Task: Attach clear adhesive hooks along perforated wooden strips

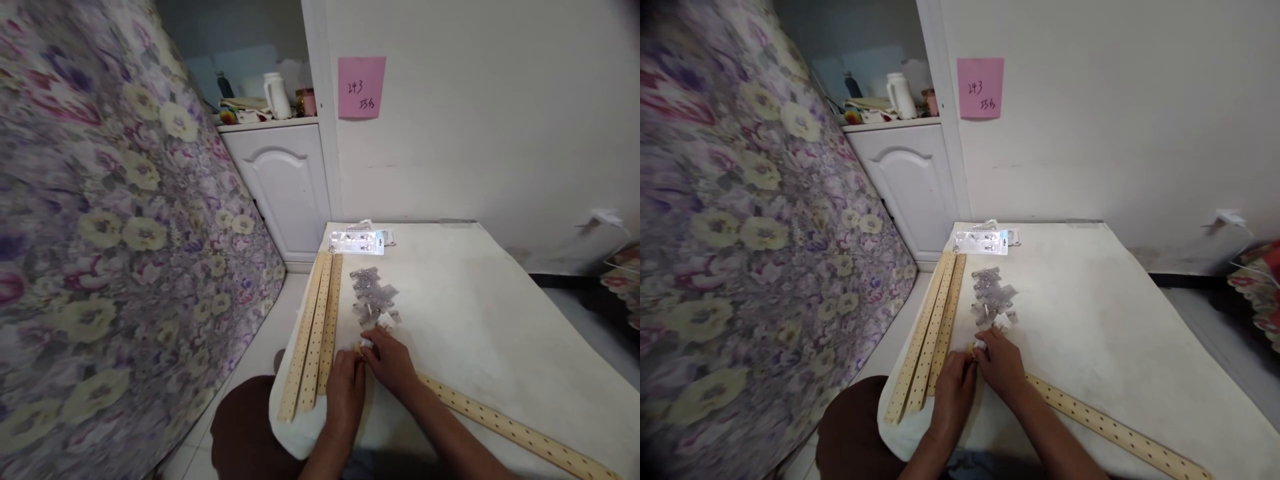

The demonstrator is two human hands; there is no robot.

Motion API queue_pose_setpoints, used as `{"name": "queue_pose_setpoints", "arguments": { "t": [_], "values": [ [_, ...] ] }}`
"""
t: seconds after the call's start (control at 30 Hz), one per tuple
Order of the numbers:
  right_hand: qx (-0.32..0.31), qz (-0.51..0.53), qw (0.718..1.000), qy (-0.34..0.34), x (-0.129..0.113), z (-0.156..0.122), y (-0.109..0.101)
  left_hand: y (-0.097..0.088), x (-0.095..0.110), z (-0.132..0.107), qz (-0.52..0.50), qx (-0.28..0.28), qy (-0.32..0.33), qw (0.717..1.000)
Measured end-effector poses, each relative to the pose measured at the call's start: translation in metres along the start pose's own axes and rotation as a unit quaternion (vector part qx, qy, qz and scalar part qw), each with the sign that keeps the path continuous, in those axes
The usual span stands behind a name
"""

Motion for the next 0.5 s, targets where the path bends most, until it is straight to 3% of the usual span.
{"name": "queue_pose_setpoints", "arguments": {
  "t": [0.33,0.5],
  "values": [
    [0.043,0.027,0.999,-0.018,0.001,-0.001,0.0,0.0,-0.003,-0.003,-0.001,0.019,0.005,1.0],
    [0.081,0.028,0.996,-0.014,0.011,-0.011,-0.021,0.001,-0.005,-0.004,-0.004,0.029,0.008,1.0]
  ]
}}
Point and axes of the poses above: each hand's wrist, its own z-axis towards the middle knuckle, its own y-axis out of the palm, x = y × z, the point moved 1 cm from there along z, towards the middle knuckle, and after that the axes turned 8 degrees about x, right-handed, at the moved point
